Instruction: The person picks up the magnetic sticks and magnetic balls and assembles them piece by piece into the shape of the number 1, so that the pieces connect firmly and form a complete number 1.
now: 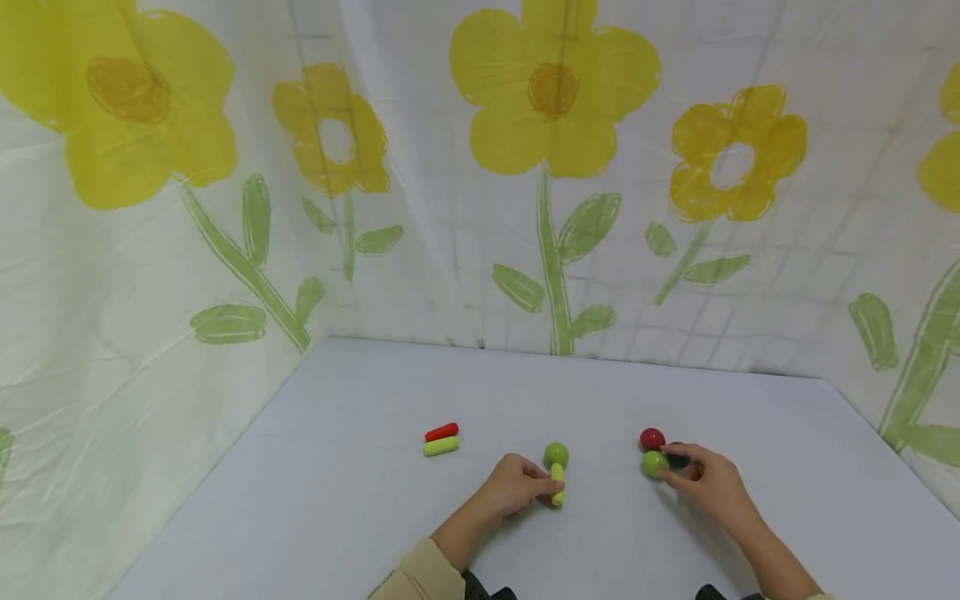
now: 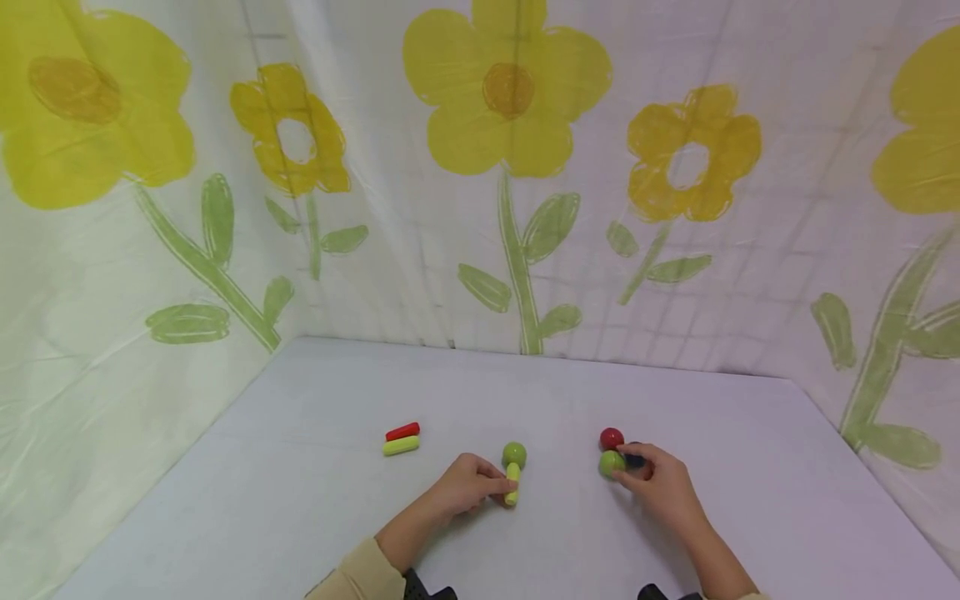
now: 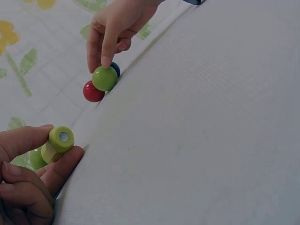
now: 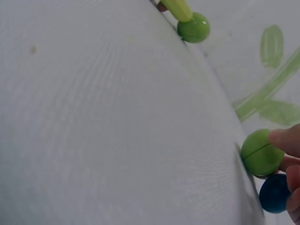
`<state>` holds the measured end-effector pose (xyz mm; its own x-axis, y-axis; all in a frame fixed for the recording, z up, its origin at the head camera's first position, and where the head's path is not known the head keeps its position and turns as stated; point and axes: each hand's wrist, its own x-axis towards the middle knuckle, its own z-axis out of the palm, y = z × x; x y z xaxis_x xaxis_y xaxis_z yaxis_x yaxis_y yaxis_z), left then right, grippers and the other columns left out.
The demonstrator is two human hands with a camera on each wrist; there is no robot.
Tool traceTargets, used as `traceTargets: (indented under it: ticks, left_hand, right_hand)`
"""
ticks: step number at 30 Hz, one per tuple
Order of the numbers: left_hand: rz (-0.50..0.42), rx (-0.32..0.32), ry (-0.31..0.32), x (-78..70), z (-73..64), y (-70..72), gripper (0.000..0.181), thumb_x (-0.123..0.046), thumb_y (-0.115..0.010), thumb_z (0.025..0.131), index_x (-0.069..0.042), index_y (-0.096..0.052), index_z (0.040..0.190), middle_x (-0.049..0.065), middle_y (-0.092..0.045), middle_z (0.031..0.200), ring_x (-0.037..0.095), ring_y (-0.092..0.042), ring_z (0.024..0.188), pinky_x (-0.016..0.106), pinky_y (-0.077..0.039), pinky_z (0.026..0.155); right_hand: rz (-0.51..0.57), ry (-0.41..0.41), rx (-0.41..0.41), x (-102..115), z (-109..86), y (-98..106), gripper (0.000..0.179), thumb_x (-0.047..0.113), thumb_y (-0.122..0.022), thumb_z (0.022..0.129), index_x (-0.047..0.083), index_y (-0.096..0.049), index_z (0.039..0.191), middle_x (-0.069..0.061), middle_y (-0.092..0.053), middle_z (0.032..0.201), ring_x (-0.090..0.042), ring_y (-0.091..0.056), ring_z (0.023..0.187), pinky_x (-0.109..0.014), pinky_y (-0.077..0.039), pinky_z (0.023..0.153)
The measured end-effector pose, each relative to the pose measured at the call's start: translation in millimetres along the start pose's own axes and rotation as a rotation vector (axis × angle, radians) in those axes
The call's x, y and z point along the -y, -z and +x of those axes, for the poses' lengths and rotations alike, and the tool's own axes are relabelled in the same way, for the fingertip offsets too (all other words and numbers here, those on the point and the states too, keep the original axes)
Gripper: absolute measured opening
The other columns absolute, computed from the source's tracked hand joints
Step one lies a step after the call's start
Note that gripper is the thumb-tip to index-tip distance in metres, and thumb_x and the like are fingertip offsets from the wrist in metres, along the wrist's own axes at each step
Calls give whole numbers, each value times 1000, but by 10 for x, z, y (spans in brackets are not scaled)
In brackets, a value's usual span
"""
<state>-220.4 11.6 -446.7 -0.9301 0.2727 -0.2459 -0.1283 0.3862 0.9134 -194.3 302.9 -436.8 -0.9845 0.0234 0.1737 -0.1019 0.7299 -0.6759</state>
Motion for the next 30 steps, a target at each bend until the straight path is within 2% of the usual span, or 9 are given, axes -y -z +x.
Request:
traceTargets:
  ticks: [7, 21, 30]
  left_hand:
    - [-11, -2, -4, 2, 3, 0, 16, -19, -78, 83, -5, -70, 79, -3, -63, 65, 4, -29, 45, 18, -24, 41]
    - [-23, 1, -19, -11, -3, 5, 16, -18, -78, 83, -5, -71, 78, -5, -61, 63, 4, -29, 44, 19, -24, 41]
    - [6, -4, -3, -7, -4, 2, 16, -19, -78, 83, -6, -71, 78, -4, -63, 63, 5, -30, 45, 19, -24, 42]
  right_hand:
    - [8, -4, 11, -3, -9, -29, 40, 9, -77, 81, -7, -64, 116, -1, -49, 62, -10, -42, 56, -24, -36, 50]
    - [-17, 26, 13, 31, -40, -129, 39, 5, -76, 81, -1, -64, 117, 1, -50, 57, -10, -45, 51, -24, -38, 48]
    - [-3, 40, 19, 15, -56, -151, 38, 6, -77, 81, 0, -64, 116, 2, -52, 58, -9, -48, 51, -24, -39, 48]
